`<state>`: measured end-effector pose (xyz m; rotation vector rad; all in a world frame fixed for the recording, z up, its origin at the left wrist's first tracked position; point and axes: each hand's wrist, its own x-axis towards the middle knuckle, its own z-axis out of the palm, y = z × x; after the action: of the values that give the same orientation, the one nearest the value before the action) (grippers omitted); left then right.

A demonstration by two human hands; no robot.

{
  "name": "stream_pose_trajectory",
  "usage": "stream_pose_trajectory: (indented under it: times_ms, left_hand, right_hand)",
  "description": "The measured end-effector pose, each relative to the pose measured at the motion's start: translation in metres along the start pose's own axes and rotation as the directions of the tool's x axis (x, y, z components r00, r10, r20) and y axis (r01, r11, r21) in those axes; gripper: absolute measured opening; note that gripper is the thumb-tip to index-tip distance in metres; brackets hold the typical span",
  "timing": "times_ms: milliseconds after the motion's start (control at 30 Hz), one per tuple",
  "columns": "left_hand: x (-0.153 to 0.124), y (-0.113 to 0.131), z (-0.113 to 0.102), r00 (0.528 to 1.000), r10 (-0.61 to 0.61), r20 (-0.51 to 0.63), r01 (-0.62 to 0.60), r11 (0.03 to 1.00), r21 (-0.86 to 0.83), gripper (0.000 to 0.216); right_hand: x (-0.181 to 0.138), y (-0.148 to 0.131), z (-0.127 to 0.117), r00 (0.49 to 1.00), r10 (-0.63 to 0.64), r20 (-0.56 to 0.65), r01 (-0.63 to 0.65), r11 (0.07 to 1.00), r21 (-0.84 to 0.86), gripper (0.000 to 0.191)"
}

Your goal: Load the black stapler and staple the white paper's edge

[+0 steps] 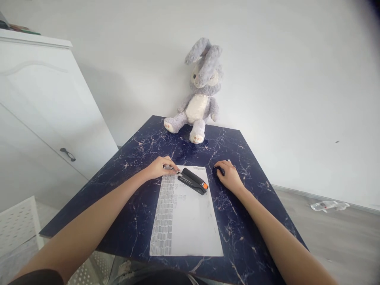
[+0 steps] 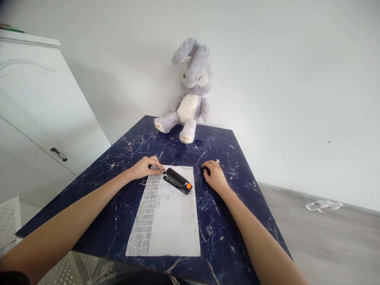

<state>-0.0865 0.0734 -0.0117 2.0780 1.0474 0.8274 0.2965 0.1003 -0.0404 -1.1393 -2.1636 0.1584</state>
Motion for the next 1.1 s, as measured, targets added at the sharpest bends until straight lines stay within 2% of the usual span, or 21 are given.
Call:
stream_pose_trajectory:
  times_ms: [233, 433, 700, 867, 1000, 1067, 1100]
  left_hand:
    - [0.000, -0.002, 0.000, 1.000, -0.006, 0.019, 0.006, 1.000, -0.009, 0.035]
    - [0.000, -0.005, -0.001, 1.000, 0.019, -0.020, -0.020, 1.000, -0.021, 0.030]
    - [0.000, -0.003, -0.001, 0.999, 0.013, 0.034, -0.013, 1.000, 0.023, 0.027]
    - [-0.004, -0.005, -0.014, 0.995, 0.043, 0.087, -0.044, 0.999, 0.013, 0.026]
    - [-0.007, -0.006, -0.023, 0.995, 0.032, 0.095, -0.031, 0.999, -0.010, 0.022]
    - [-0.007, -0.003, -0.019, 0.997, 0.007, 0.082, -0.005, 1.000, -0.025, 0.022]
    - [-0.006, 0.000, -0.014, 0.997, -0.003, 0.083, 0.007, 0.999, -0.040, 0.021]
  right_hand:
    - [0.000, -0.001, 0.000, 1.000, -0.011, 0.016, 0.012, 1.000, -0.007, 0.021]
    - [-0.001, 0.000, 0.000, 1.000, -0.012, 0.015, 0.013, 1.000, -0.009, 0.021]
    - [-0.002, 0.001, 0.002, 0.999, -0.009, 0.032, 0.009, 1.000, -0.011, 0.020]
    - [0.000, 0.000, -0.001, 1.000, -0.005, 0.009, 0.005, 1.000, 0.003, 0.018]
    - [0.001, -0.023, -0.010, 0.996, 0.015, -0.087, -0.008, 0.997, 0.079, 0.014]
    - [-0.001, -0.047, -0.011, 1.000, 0.006, -0.017, -0.003, 0.980, 0.200, 0.018]
    - [-0.004, -0.060, -0.009, 0.998, -0.019, 0.066, 0.001, 0.963, 0.271, 0.022]
